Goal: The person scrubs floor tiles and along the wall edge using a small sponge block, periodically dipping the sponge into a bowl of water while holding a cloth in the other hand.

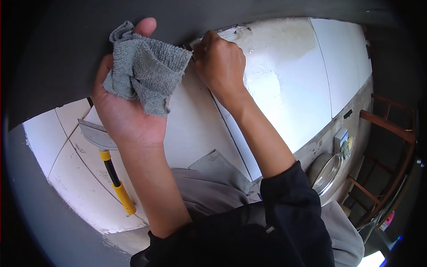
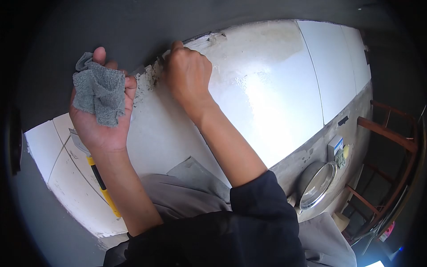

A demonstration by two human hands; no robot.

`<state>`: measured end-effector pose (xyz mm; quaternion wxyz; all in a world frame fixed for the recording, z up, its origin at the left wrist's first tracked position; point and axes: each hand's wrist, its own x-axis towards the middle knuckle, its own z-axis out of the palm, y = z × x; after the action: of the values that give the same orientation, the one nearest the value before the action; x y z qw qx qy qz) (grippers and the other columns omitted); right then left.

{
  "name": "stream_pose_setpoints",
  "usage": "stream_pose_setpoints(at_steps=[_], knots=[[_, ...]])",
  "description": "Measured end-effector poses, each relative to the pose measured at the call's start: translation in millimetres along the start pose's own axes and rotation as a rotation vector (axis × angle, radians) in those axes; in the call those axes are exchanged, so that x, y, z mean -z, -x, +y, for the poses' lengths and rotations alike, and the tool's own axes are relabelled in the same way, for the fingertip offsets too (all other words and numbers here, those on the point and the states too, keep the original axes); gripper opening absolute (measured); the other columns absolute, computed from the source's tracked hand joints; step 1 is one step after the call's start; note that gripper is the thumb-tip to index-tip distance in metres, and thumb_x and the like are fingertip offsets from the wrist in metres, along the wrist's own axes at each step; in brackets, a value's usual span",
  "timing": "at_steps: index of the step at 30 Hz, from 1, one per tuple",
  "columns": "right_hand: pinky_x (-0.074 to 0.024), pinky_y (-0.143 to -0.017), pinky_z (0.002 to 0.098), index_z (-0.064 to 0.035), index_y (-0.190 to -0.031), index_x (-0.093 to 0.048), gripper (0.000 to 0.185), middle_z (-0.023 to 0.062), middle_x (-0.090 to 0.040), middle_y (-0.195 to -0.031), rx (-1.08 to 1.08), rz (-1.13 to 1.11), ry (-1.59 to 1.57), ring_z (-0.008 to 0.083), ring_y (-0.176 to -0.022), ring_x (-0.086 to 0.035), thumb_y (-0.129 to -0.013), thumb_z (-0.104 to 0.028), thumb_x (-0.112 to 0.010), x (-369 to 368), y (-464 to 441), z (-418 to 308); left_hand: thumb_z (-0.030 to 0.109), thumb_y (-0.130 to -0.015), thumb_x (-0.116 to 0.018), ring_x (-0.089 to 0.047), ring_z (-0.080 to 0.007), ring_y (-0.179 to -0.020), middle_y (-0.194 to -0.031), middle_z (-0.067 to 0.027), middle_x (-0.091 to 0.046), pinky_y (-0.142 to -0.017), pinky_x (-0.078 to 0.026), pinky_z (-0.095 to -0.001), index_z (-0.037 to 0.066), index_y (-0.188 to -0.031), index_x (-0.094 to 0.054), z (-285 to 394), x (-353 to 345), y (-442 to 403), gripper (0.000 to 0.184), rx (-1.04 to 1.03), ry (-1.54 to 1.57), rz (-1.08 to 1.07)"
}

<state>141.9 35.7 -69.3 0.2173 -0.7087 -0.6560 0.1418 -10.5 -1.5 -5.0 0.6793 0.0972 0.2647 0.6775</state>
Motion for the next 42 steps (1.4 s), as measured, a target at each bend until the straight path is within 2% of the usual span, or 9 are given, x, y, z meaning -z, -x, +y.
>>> stream_pose_setpoints(at_steps=[3, 8, 12, 16, 21, 24, 33, 37, 42], knots=[[-0.0529, -0.071, 0.0463, -0.0065, -0.082, -0.068, 0.017, 0.019, -0.068, -0.072, -0.033, -0.001, 0.06, 0.0393, -0.073, -0.067, -0.081, -0.024, -0.068, 11, -10, 12, 0.023, -0.097, -0.043, -0.056, -0.019, -0.08, -0.086, -0.0097, -0.057, -0.082, -0.043, -0.037, -0.006, -0.12, -0.058, 3, 3, 1, 0.04, 0.034, 0.008, -0.041], [-0.0525, -0.06, 0.0458, -0.0013, -0.072, -0.063, 0.013, 0.022, -0.065, -0.067, -0.05, 0.185, 0.11, 0.0383, -0.065, -0.066, -0.078, -0.013, -0.064, 19, -24, 36, 0.022, -0.097, -0.042, -0.055, -0.0191, -0.079, -0.085, -0.0091, -0.056, -0.082, -0.042, -0.0369, -0.006, -0.121, -0.058, 2, -4, 3, 0.04, -0.027, -0.022, 0.076], [-0.0528, -0.06, 0.0454, -0.0008, -0.075, -0.064, 0.013, 0.0211, -0.065, -0.068, 0.047, 0.022, 0.046, 0.0369, -0.065, -0.067, -0.077, -0.013, -0.065, 6, 3, 10, 0.022, -0.097, -0.042, -0.055, -0.0184, -0.08, -0.085, -0.0089, -0.056, -0.083, -0.042, -0.0367, -0.006, -0.121, -0.058, 0, -1, 0, 0.04, 0.002, -0.014, 0.016], [-0.0522, -0.068, 0.0453, -0.0048, -0.084, -0.068, 0.016, 0.0191, -0.067, -0.071, -0.078, 0.023, 0.024, 0.0381, -0.071, -0.066, -0.083, -0.021, -0.066, 23, -22, 36, 0.022, -0.098, -0.042, -0.055, -0.0182, -0.079, -0.084, -0.009, -0.055, -0.082, -0.042, -0.0366, -0.006, -0.12, -0.058, 4, 1, 3, 0.04, 0.026, -0.007, -0.001], [-0.0531, -0.06, 0.0445, -0.0021, -0.075, -0.063, 0.007, 0.0228, -0.064, -0.066, 0.016, 0.125, 0.09, 0.0381, -0.064, -0.066, -0.074, -0.009, -0.065, 10, -14, 24, 0.023, -0.098, -0.041, -0.054, -0.0186, -0.079, -0.084, -0.0087, -0.054, -0.083, -0.042, -0.0364, -0.005, -0.121, -0.058, 3, -1, 2, 0.04, 0.021, 0.025, -0.011], [-0.0528, -0.069, 0.0455, -0.008, -0.084, -0.069, 0.011, 0.0191, -0.068, -0.073, 0.017, -0.102, 0.031, 0.0379, -0.073, -0.067, -0.08, -0.018, -0.069, 9, 0, 3, 0.023, -0.097, -0.042, -0.054, -0.0186, -0.079, -0.084, -0.0089, -0.054, -0.082, -0.041, -0.0363, -0.005, -0.121, -0.058, 0, 1, 0, 0.04, 0.028, 0.014, -0.021], [-0.0529, -0.06, 0.0461, -0.0032, -0.074, -0.065, 0.008, 0.0215, -0.065, -0.068, 0.009, 0.181, 0.119, 0.0383, -0.066, -0.066, -0.074, -0.012, -0.064, 20, -25, 39, 0.023, -0.097, -0.042, -0.054, -0.0194, -0.08, -0.085, -0.0095, -0.054, -0.082, -0.042, -0.0367, -0.005, -0.122, -0.057, 1, -9, 3, 0.04, -0.011, -0.009, 0.089], [-0.054, -0.069, 0.0447, -0.0099, -0.085, -0.07, 0.012, 0.0168, -0.069, -0.078, 0.048, -0.069, 0.051, 0.0368, -0.072, -0.067, -0.079, -0.02, -0.07, -1, -1, -4, 0.023, -0.097, -0.043, -0.053, -0.0188, -0.08, -0.085, -0.0097, -0.054, -0.082, -0.042, -0.0368, -0.005, -0.123, -0.057, -1, -2, 0, 0.04, 0.003, -0.004, 0.067], [-0.054, -0.067, 0.0462, -0.0065, -0.081, -0.07, 0.015, 0.0183, -0.068, -0.076, 0.01, 0.049, 0.037, 0.0376, -0.074, -0.067, -0.076, -0.02, -0.069, 26, -35, 53, 0.023, -0.098, -0.042, -0.053, -0.0179, -0.08, -0.085, -0.0095, -0.054, -0.082, -0.041, -0.0367, -0.005, -0.124, -0.056, 2, -3, 3, 0.041, 0.015, 0.011, 0.038]])
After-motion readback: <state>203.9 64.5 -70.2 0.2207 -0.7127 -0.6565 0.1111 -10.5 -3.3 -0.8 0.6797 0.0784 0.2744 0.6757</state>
